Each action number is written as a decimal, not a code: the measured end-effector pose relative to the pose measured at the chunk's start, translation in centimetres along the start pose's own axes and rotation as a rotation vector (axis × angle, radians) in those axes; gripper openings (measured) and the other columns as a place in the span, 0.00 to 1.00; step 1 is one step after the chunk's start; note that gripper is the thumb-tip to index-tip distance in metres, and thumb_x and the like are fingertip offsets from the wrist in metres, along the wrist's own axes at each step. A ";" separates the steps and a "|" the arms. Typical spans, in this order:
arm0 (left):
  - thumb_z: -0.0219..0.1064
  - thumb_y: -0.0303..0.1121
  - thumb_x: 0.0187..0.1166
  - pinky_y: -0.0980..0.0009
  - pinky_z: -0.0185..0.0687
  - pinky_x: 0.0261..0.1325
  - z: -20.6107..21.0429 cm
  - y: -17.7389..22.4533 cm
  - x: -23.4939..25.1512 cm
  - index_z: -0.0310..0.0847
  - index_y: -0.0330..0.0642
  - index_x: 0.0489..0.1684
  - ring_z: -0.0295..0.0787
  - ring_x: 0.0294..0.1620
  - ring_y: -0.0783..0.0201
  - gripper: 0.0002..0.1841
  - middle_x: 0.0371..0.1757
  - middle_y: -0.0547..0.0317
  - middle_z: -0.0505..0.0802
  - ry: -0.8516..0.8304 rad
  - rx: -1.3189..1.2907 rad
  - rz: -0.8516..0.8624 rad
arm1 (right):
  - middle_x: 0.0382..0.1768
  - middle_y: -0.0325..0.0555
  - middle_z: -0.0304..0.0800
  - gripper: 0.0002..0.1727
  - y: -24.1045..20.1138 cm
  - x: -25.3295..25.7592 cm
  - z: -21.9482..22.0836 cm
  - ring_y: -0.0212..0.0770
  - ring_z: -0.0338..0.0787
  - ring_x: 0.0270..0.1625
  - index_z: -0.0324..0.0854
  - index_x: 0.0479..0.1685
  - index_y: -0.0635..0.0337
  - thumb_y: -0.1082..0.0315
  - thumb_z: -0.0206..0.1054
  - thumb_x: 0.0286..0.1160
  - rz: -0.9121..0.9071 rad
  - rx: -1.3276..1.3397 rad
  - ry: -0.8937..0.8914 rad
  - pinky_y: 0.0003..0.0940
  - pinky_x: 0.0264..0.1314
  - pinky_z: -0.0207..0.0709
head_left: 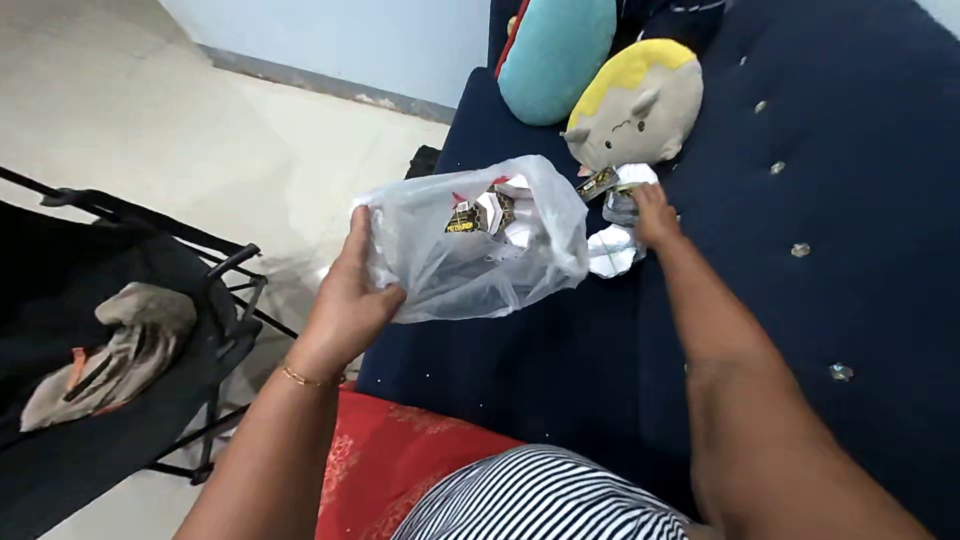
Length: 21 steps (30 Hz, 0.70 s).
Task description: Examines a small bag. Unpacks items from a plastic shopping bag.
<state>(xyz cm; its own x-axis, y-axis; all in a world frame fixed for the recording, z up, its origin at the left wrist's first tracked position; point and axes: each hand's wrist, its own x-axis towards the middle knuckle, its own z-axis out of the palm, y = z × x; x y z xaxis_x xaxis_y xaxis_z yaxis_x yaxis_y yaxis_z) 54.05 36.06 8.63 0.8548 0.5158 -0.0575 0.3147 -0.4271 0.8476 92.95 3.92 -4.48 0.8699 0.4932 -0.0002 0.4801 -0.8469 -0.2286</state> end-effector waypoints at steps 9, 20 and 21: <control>0.70 0.12 0.61 0.50 0.83 0.67 0.1 0.3 0.2 0.39 0.55 0.98 0.82 0.73 0.53 0.59 0.85 0.44 0.73 0.006 0.016 0.039 | 0.74 0.66 0.77 0.37 0.0 3.4 0.8 0.75 0.72 0.78 0.82 0.74 0.53 0.81 0.80 0.56 0.020 -0.084 -0.005 0.83 0.66 0.64; 0.69 0.12 0.59 0.48 0.86 0.60 0.0 -0.6 0.3 0.39 0.56 0.98 0.84 0.69 0.52 0.59 0.85 0.44 0.72 -0.017 -0.010 0.070 | 0.57 0.60 0.87 0.23 -2.4 -6.4 -2.2 0.50 0.87 0.55 0.77 0.70 0.65 0.55 0.61 0.89 0.481 0.907 -0.018 0.50 0.59 0.81; 0.69 0.13 0.59 0.49 0.87 0.60 0.1 -0.5 0.3 0.39 0.56 0.98 0.84 0.69 0.53 0.59 0.85 0.45 0.72 -0.017 -0.007 0.072 | 0.59 0.65 0.86 0.23 -2.9 -6.8 -0.5 0.55 0.87 0.59 0.78 0.68 0.69 0.57 0.63 0.87 0.468 0.806 -0.077 0.55 0.63 0.80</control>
<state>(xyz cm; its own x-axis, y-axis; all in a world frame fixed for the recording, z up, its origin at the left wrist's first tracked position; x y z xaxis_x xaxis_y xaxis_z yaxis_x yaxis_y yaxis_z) 54.16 36.36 8.16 0.8820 0.4712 -0.0057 0.2497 -0.4571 0.8536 85.67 2.91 -3.29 0.9311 0.1728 -0.3213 -0.1658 -0.5839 -0.7947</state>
